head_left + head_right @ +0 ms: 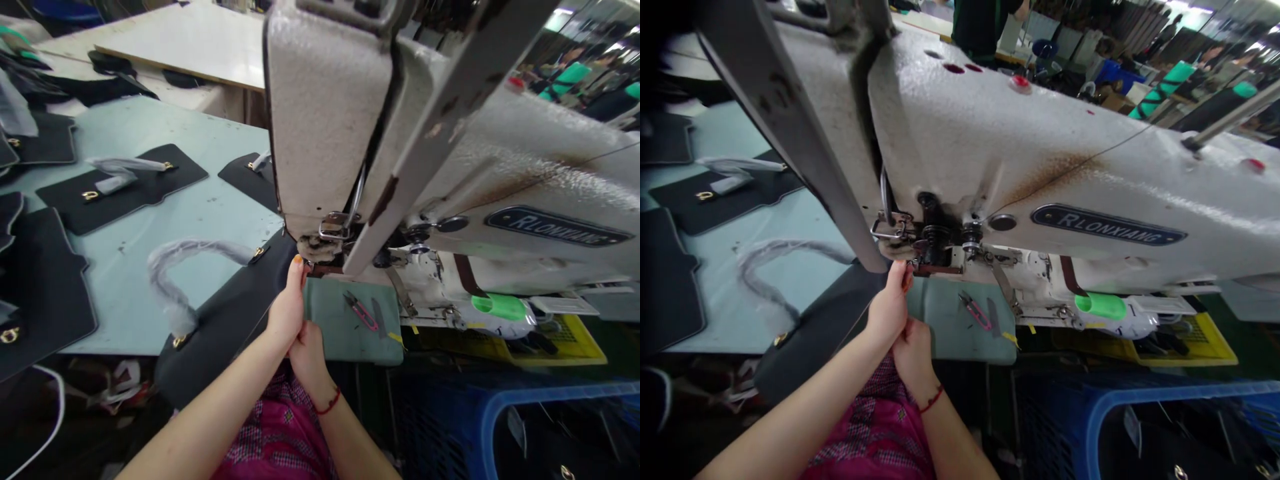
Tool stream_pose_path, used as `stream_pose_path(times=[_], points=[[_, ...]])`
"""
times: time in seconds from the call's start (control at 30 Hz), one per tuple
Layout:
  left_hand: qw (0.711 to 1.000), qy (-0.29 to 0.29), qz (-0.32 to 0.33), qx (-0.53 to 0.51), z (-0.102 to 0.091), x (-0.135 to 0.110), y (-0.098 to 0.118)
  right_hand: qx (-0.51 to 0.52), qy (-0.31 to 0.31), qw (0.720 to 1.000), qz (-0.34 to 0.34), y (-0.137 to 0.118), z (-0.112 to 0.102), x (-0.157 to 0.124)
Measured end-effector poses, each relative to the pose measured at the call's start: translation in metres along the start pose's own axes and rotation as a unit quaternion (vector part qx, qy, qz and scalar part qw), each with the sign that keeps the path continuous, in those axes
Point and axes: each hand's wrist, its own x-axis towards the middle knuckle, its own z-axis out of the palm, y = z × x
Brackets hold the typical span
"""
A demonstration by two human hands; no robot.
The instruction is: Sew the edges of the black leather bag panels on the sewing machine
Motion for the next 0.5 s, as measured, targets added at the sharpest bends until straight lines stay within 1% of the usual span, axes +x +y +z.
stream_pose_path(times=[0.07,0.17,0.2,0.27,0.33,0.37,0.4,0.43,0.47,0.5], points=[[1.0,0.007,-0.007,-0.019,0.006,-0.001,-0.002,0.03,-0.001,1.0,-0.008,-0.002,0.0,0.0],[1.0,0.009,-0.015,0.001,0.01,-0.001,-0.006,0.053,0.002,0.999,-0.003,-0.008,-0.003,0.0],[1.0,0.008,-0.007,0.001,0.009,-0.004,-0.009,0.052,0.011,0.999,-0.005,-0.012,-0.006,0.0],[0.999,-0.012,0.033,-0.03,0.002,-0.018,-0.015,0.041,0.05,0.998,-0.013,-0.02,-0.012,0.001],[0.992,-0.07,0.086,-0.066,-0.015,-0.041,-0.018,0.022,0.1,0.995,-0.02,-0.031,-0.019,0.003],[0.985,-0.108,0.114,-0.07,-0.027,-0.052,-0.015,0.015,0.12,0.992,-0.022,-0.038,-0.022,0.004],[0.977,-0.146,0.142,-0.061,-0.041,-0.061,-0.008,0.014,0.131,0.991,-0.022,-0.046,-0.024,0.006],[0.969,-0.177,0.168,-0.041,-0.056,-0.066,0.004,0.02,0.133,0.991,-0.023,-0.054,-0.025,0.008],[0.96,-0.191,0.204,-0.018,-0.069,-0.067,0.021,0.027,0.123,0.992,-0.025,-0.061,-0.025,0.011],[0.947,-0.198,0.252,0.013,-0.081,-0.062,0.042,0.035,0.106,0.993,-0.03,-0.069,-0.023,0.015]])
